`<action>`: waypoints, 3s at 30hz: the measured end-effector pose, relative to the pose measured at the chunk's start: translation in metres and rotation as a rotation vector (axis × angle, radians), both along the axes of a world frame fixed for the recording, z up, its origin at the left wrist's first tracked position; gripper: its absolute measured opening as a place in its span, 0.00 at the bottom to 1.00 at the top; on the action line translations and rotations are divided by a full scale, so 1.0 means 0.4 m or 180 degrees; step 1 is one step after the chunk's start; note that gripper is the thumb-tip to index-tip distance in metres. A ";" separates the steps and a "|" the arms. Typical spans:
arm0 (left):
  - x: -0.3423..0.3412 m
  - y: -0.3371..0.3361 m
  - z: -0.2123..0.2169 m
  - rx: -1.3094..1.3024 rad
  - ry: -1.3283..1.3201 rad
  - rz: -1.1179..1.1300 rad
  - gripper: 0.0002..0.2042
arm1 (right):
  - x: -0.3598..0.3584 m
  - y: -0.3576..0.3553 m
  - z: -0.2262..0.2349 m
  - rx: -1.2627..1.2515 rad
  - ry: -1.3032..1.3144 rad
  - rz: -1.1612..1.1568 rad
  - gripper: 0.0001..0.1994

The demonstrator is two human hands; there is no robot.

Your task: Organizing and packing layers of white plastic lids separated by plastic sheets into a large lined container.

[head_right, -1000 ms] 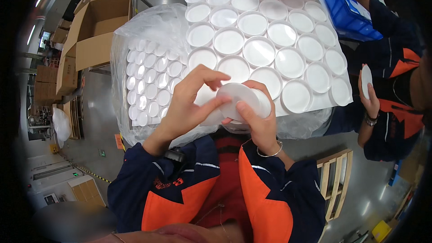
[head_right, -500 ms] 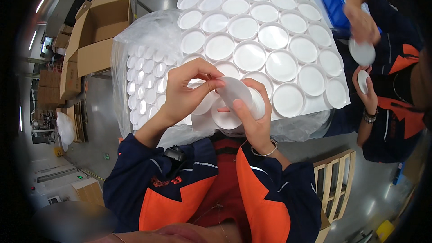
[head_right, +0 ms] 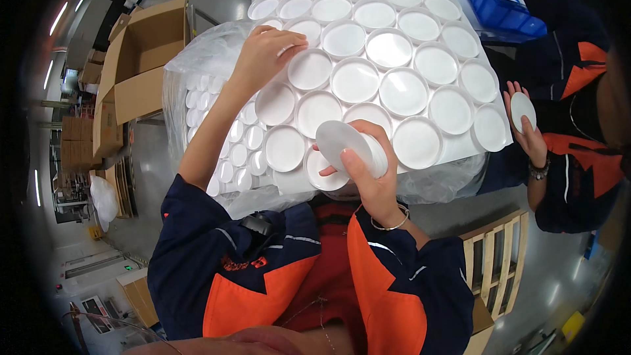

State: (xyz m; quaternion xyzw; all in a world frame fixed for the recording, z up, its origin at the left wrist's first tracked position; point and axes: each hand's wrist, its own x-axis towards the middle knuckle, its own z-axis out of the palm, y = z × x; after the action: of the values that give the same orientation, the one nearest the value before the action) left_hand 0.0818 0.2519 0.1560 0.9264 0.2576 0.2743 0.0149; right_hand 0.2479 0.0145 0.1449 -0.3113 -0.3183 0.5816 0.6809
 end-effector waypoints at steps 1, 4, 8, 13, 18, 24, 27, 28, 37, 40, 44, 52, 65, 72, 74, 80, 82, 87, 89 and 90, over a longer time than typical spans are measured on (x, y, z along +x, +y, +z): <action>0.008 -0.007 -0.005 -0.0096 0.0150 0.0024 0.06 | 0.003 0.000 0.002 -0.0016 0.0012 -0.0031 0.17; 0.009 -0.008 -0.026 -0.0246 0.0452 0.0289 0.14 | 0.003 -0.001 0.012 -0.0133 -0.0127 -0.0069 0.18; 0.012 -0.022 0.015 0.0274 0.1390 0.0301 0.19 | 0.005 0.006 0.000 -0.0062 0.0058 0.0128 0.17; 0.050 0.018 0.067 -0.0324 0.1632 -0.0008 0.18 | 0.000 0.008 0.002 -0.0029 0.0018 0.0131 0.17; 0.111 -0.046 0.048 -0.0700 0.0565 -0.0682 0.15 | 0.008 -0.002 -0.006 -0.0064 -0.0067 0.0146 0.17; 0.133 -0.029 -0.012 -0.0464 0.0879 -0.0787 0.15 | 0.007 -0.005 -0.004 0.0010 -0.0110 0.0156 0.17; 0.149 -0.032 0.001 -0.0564 0.0977 -0.0743 0.15 | 0.002 -0.004 -0.001 -0.0062 0.0032 0.0162 0.17; 0.152 -0.037 -0.004 -0.0561 0.0972 -0.0735 0.15 | -0.001 -0.006 0.002 -0.0050 -0.0002 0.0183 0.17; 0.144 -0.085 -0.017 -0.0412 0.0802 -0.0204 0.19 | -0.004 -0.015 0.015 -0.0242 0.0166 -0.0018 0.18; 0.114 -0.163 0.022 0.0048 -0.0114 -0.0255 0.16 | -0.012 -0.001 0.005 -0.0378 0.0099 -0.0429 0.19; 0.048 -0.314 0.110 -0.2566 -0.0666 -0.0558 0.10 | -0.023 -0.002 0.011 -0.0416 -0.0009 -0.0636 0.19; -0.066 -0.137 0.098 -0.1507 -0.2284 0.0689 0.04 | -0.032 0.020 0.006 -0.0067 0.0018 -0.0193 0.18; -0.130 0.064 -0.029 -0.0189 0.0637 0.0626 0.16 | -0.027 0.013 -0.006 -0.0097 -0.0077 -0.0102 0.18; -0.126 0.069 -0.018 -0.0292 0.1266 0.0833 0.22 | -0.033 0.019 -0.007 -0.0124 -0.0078 -0.0037 0.18; -0.130 0.074 -0.012 -0.0376 0.1295 0.0813 0.22 | -0.033 0.018 -0.005 -0.0104 -0.0106 -0.0048 0.18; -0.061 0.049 -0.007 -0.0436 0.0700 0.0656 0.19 | -0.036 0.010 0.011 -0.0208 -0.0069 -0.0004 0.18; 0.018 0.043 -0.013 -0.0315 -0.0204 -0.0077 0.18 | -0.036 0.010 0.012 -0.0180 -0.0103 0.0010 0.19; 0.112 0.060 -0.002 -0.0317 0.0884 0.0283 0.18 | -0.033 0.002 0.008 -0.0174 -0.0170 0.0022 0.19; 0.121 0.052 0.004 -0.0128 0.1376 0.0434 0.18 | -0.028 -0.001 0.006 -0.0184 -0.0186 -0.0050 0.19; 0.119 0.051 -0.006 -0.0129 0.1369 0.0418 0.18 | -0.025 -0.001 0.008 -0.0188 -0.0192 -0.0065 0.19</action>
State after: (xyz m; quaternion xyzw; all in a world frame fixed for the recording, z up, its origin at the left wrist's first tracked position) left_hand 0.1294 0.2723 0.1536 0.9443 0.3201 0.0656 -0.0396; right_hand 0.2378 0.0140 0.1482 -0.3518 -0.3182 0.5740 0.6674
